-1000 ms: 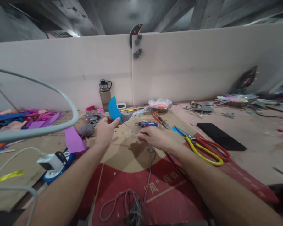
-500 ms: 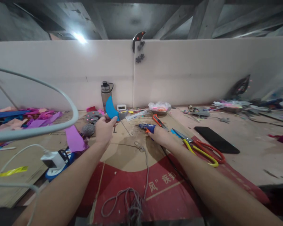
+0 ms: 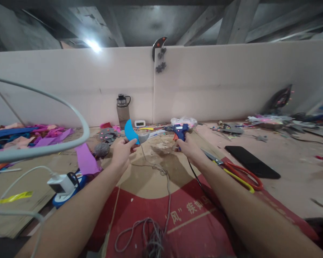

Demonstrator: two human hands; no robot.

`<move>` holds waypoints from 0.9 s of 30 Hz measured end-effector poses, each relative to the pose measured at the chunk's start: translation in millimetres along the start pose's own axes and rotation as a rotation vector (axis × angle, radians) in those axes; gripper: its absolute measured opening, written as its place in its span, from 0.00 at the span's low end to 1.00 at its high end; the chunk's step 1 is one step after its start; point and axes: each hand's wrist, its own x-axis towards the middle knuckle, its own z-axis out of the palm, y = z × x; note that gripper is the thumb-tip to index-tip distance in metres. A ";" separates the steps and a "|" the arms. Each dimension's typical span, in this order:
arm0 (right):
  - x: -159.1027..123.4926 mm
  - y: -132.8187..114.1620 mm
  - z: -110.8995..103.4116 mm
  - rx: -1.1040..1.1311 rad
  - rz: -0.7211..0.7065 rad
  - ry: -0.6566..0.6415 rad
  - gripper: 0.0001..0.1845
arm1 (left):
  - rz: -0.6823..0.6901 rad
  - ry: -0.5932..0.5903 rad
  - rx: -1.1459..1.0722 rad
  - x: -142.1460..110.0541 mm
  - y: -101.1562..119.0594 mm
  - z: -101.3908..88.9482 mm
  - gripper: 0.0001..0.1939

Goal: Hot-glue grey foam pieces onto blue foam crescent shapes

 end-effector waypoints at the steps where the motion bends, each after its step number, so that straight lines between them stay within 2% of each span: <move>1: -1.7 -5.8 0.2 0.126 0.064 0.018 0.12 | -0.026 -0.001 0.002 -0.6 -1.5 0.6 0.14; 2: -3.8 -12.2 0.3 0.231 0.128 0.014 0.13 | -0.049 0.002 0.007 -1.4 -2.9 1.3 0.14; 4: -9.0 -26.1 -0.2 0.350 0.149 -0.042 0.15 | -0.083 0.009 0.020 -3.1 -4.6 2.7 0.14; 8: -20.5 -49.9 -4.0 0.325 0.077 -0.145 0.12 | -0.079 0.008 0.056 -5.3 -3.2 3.3 0.14; 11: -26.9 -58.7 -7.1 0.261 0.023 -0.211 0.11 | -0.040 0.013 0.064 -4.1 -1.7 1.5 0.15; 18: -33.8 -60.0 -4.9 0.026 -0.206 -0.221 0.12 | 0.003 0.092 0.137 -1.5 -1.8 0.6 0.13; 22: -36.9 -59.6 -2.3 -0.066 -0.226 -0.243 0.18 | 0.034 0.125 0.173 -4.1 1.2 2.9 0.12; 27: -38.2 -55.6 0.1 -0.091 -0.268 -0.252 0.20 | 0.043 0.112 0.175 -4.6 2.0 2.2 0.11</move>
